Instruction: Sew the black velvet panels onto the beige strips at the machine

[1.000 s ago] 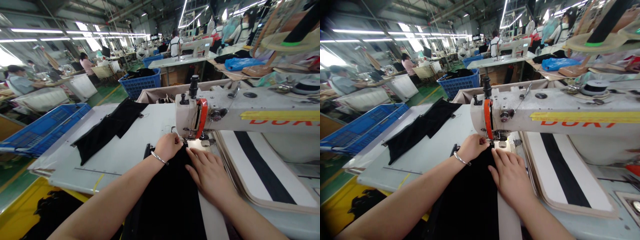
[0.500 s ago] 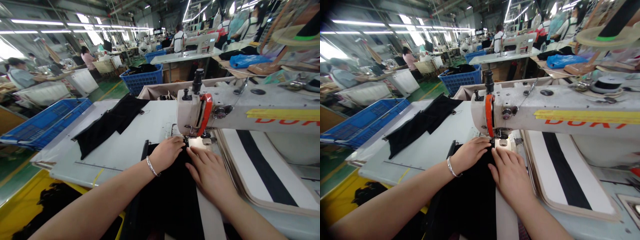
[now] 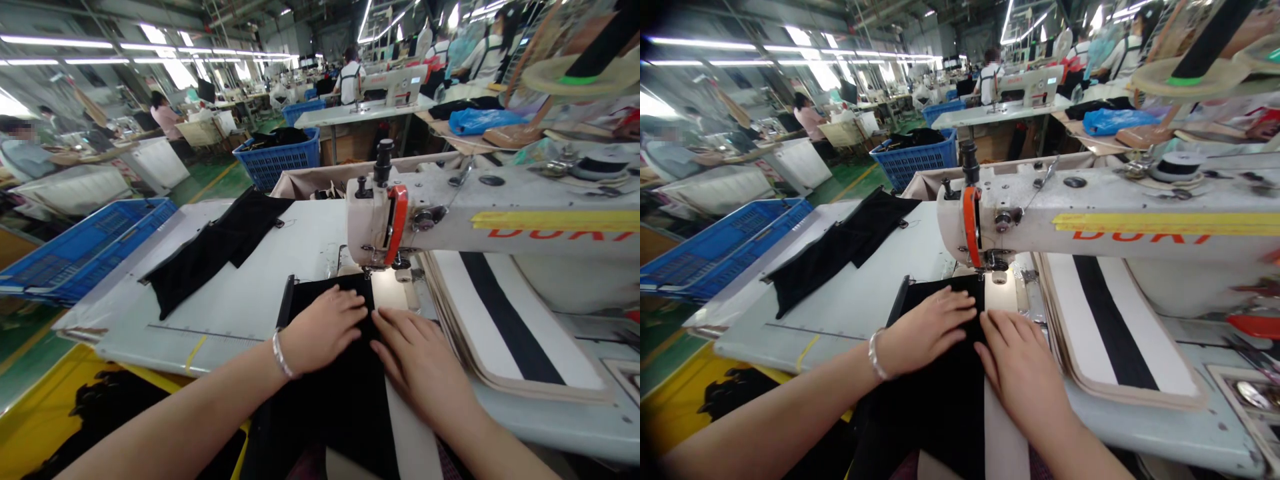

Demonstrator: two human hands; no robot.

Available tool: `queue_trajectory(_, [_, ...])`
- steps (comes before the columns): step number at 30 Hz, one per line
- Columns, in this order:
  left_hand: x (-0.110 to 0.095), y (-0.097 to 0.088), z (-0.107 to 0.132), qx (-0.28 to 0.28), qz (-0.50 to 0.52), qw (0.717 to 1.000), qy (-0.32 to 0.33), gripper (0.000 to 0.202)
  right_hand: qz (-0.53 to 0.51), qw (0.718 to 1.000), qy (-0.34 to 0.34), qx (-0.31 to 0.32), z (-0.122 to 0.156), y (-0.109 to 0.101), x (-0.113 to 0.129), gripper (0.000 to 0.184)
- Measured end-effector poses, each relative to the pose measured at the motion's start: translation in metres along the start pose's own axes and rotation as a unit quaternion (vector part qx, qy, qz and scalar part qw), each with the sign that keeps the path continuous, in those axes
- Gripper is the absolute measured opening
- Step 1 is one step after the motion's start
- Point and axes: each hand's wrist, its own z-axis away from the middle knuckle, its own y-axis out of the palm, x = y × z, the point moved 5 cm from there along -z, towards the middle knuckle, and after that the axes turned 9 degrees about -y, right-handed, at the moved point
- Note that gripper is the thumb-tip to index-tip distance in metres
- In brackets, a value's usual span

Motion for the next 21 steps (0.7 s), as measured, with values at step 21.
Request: queue_trajectory(21, [-0.041, 0.002, 0.056, 0.007, 0.017, 0.999, 0.029, 0.041, 0.035, 0.991, -0.125, -0.003, 0.063, -0.024, 0.041, 0.050])
